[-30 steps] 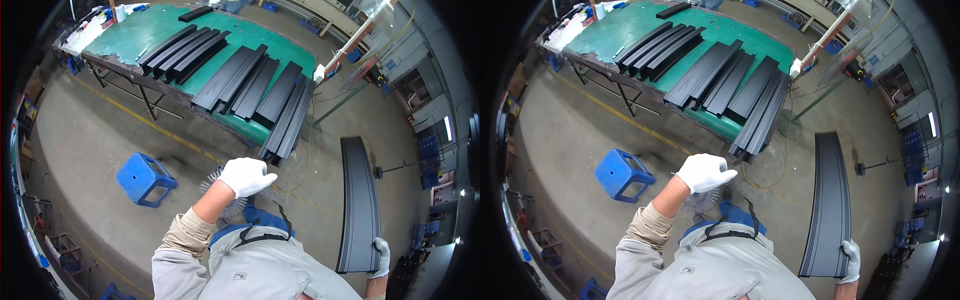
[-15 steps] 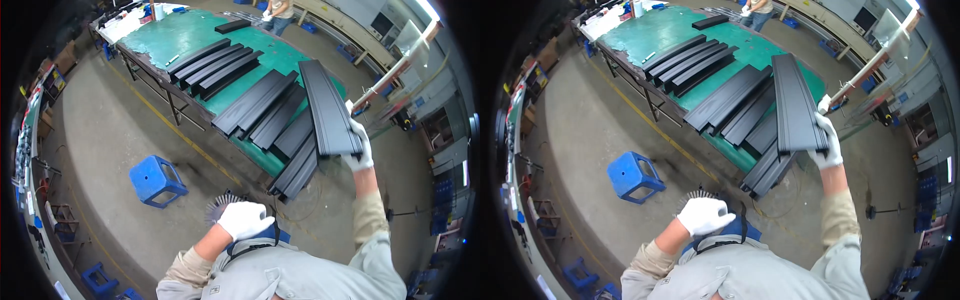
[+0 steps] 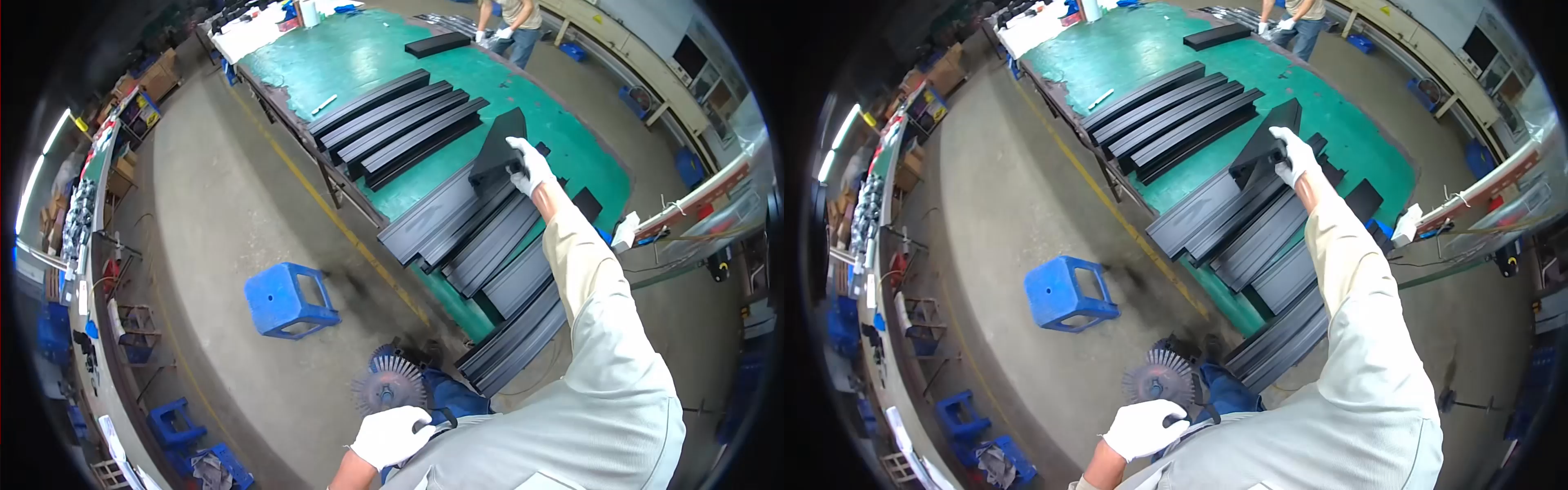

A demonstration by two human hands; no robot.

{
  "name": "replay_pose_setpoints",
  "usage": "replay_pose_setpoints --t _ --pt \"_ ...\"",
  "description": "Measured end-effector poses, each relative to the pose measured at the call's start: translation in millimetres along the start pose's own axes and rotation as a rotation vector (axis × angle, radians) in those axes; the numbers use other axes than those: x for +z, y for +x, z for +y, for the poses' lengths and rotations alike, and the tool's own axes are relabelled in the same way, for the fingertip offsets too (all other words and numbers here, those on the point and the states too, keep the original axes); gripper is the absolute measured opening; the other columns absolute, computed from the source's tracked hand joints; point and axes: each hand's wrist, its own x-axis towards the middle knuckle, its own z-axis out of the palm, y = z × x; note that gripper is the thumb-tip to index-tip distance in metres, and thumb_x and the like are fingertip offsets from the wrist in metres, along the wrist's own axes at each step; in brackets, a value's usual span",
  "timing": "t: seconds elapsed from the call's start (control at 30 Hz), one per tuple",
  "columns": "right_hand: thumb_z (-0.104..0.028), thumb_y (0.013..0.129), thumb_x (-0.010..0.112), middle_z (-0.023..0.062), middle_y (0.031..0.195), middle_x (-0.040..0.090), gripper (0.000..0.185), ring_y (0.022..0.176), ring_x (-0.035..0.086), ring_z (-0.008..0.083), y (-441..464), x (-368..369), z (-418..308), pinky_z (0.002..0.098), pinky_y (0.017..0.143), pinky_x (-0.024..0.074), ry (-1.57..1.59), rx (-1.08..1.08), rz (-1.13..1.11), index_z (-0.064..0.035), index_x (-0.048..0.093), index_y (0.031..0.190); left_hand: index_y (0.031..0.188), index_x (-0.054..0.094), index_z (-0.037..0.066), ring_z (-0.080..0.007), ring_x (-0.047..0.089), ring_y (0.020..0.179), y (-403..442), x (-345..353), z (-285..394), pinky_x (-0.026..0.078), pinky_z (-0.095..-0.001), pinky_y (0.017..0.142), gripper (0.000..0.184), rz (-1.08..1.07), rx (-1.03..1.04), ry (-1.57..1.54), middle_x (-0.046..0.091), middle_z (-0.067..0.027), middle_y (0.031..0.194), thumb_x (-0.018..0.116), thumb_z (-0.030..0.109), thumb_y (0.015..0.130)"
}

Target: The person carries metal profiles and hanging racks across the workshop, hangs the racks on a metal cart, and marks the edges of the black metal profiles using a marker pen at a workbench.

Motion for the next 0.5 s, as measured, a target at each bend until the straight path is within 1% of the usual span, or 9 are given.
replay_pose_setpoints --t 0.03,0.1,0.13,0.23,0.27,0.37,0.4,0.5 --pt "-0.030 0.078 0.081 -0.0017 0.071 0.060 0.021 0.062 0.056 0.0133 -3 15 4 0.0291 0.057 0.0421 -0.020 -0.015 0.030 -0.0144 0.069 0.086 0.099 0.074 0.017 -0.0259 0.068 0.093 -1 1 -2 0.054 -0.0342 0.082 0.032 0.024 -0.028 0.012 0.072 -0.0039 0.100 0.064 0.045 0.089" --pt "-0.026 0.074 0.084 0.0028 0.072 0.059 0.025 0.057 0.052 0.0175 -17 37 20 0.0333 0.051 0.0409 -0.063 -0.037 0.109 -0.0087 0.069 0.083 0.100 0.074 0.017 -0.0259 0.068 0.093 -10 5 -3 0.054 -0.0341 0.082 0.032 0.037 -0.053 -0.001 0.072 -0.0042 0.099 0.064 0.045 0.089" --pt "-0.026 0.074 0.084 0.0028 0.072 0.059 0.025 0.057 0.052 0.0175 -16 52 25 0.0333 0.051 0.0409 -0.060 -0.039 0.099 -0.0087 0.069 0.083 0.101 0.074 0.017 -0.0259 0.069 0.093 -9 6 -4 0.054 -0.0340 0.081 0.031 0.079 -0.058 -0.009 0.072 -0.0044 0.099 0.065 0.044 0.088" --pt "-0.028 0.076 0.083 -0.0016 0.069 0.055 0.020 0.061 0.050 0.0138 -8 89 53 0.0359 0.061 0.0440 -0.002 -0.087 0.138 -0.0140 0.068 0.077 0.101 0.074 0.017 -0.0260 0.069 0.093 -8 8 -2 0.054 -0.0338 0.081 0.031 0.143 -0.070 -0.029 0.072 -0.0048 0.098 0.067 0.043 0.087" --pt "-0.028 0.076 0.083 -0.0016 0.069 0.055 0.020 0.061 0.050 0.0138 10 100 66 0.0359 0.061 0.0440 -0.004 -0.088 0.126 -0.0140 0.068 0.077 0.101 0.074 0.017 -0.0261 0.069 0.092 -7 9 -1 0.054 -0.0338 0.081 0.030 0.169 -0.074 -0.039 0.072 -0.0049 0.098 0.068 0.042 0.087" --pt "-0.022 0.075 0.086 0.0008 0.070 0.056 0.021 0.059 0.048 0.0159 69 142 114 0.0409 0.061 0.0445 0.091 -0.090 0.256 -0.0096 0.069 0.078 0.101 0.074 0.016 -0.0262 0.069 0.091 -9 14 4 0.055 -0.0338 0.080 0.029 0.203 -0.121 -0.071 0.072 -0.0048 0.098 0.069 0.041 0.086" --pt "-0.022 0.075 0.086 0.0008 0.070 0.056 0.021 0.059 0.048 0.0159 82 154 123 0.0409 0.061 0.0445 0.086 -0.079 0.236 -0.0096 0.069 0.078 0.100 0.074 0.016 -0.0263 0.069 0.091 -8 14 5 0.055 -0.0338 0.080 0.029 0.216 -0.139 -0.085 0.072 -0.0045 0.097 0.069 0.040 0.086" --pt "-0.017 0.073 0.088 0.0024 0.072 0.059 0.023 0.059 0.050 0.0173 97 186 152 0.0411 0.060 0.0446 0.156 -0.003 0.244 -0.0050 0.070 0.078 0.099 0.074 0.016 -0.0263 0.069 0.090 -7 14 7 0.055 -0.0338 0.079 0.027 0.246 -0.205 -0.102 0.072 -0.0043 0.097 0.069 0.039 0.085"
